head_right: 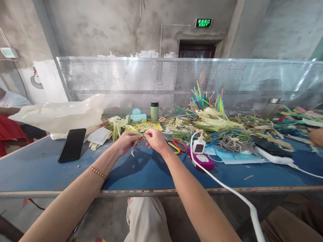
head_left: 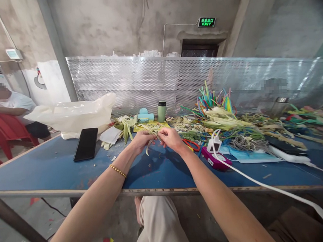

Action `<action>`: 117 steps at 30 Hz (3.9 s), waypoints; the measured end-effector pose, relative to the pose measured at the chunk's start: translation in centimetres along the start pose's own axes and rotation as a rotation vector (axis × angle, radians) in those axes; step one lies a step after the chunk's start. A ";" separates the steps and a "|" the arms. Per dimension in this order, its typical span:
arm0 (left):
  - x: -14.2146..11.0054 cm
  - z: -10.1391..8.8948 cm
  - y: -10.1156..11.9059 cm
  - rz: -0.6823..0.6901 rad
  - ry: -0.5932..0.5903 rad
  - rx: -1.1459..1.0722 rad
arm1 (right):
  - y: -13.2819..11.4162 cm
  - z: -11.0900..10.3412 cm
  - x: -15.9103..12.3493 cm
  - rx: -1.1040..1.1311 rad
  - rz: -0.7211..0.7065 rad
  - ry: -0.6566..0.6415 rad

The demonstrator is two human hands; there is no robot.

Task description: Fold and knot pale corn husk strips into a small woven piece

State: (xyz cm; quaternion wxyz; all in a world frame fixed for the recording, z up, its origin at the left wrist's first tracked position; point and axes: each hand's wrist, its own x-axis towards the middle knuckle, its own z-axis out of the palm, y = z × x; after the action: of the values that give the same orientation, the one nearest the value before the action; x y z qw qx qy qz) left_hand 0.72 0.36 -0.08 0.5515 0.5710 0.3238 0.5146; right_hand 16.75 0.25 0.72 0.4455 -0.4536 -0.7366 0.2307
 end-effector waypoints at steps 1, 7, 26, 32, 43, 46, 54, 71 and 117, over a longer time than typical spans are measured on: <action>0.0 0.1 -0.1 0.013 0.001 0.011 | -0.1 0.1 0.0 -0.009 0.004 0.009; 0.6 0.1 -1.1 0.110 0.135 0.011 | -0.2 0.4 -0.1 -0.117 -0.072 0.003; 0.0 -0.2 -0.3 0.133 -0.104 0.207 | -0.6 -0.9 -0.2 -0.085 -0.094 0.012; -0.9 0.1 0.3 0.017 -0.250 0.239 | -0.7 -0.6 -0.2 0.169 -0.026 -0.068; -0.6 0.5 0.2 0.055 -0.150 0.298 | 0.3 -0.5 0.6 0.115 -0.056 0.133; -0.6 0.8 0.1 0.076 -0.155 0.289 | 0.4 -0.3 0.6 0.063 -0.070 0.162; -0.8 1.0 0.2 0.088 -0.161 0.278 | 0.7 0.2 0.6 0.062 -0.063 0.231; -1.0 0.6 0.6 -0.045 -0.288 0.018 | -0.2 -0.2 0.3 0.251 -0.055 0.235; 0.5 0.4 0.1 0.255 0.360 -0.056 | -0.4 1.2 -0.2 0.046 -0.181 0.006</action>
State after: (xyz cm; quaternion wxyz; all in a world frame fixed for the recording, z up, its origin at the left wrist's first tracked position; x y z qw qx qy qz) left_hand 1.23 0.71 0.22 0.4311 0.4908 0.3279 0.6824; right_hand 15.57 -0.05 0.34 0.4773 -0.3755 -0.7676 0.2049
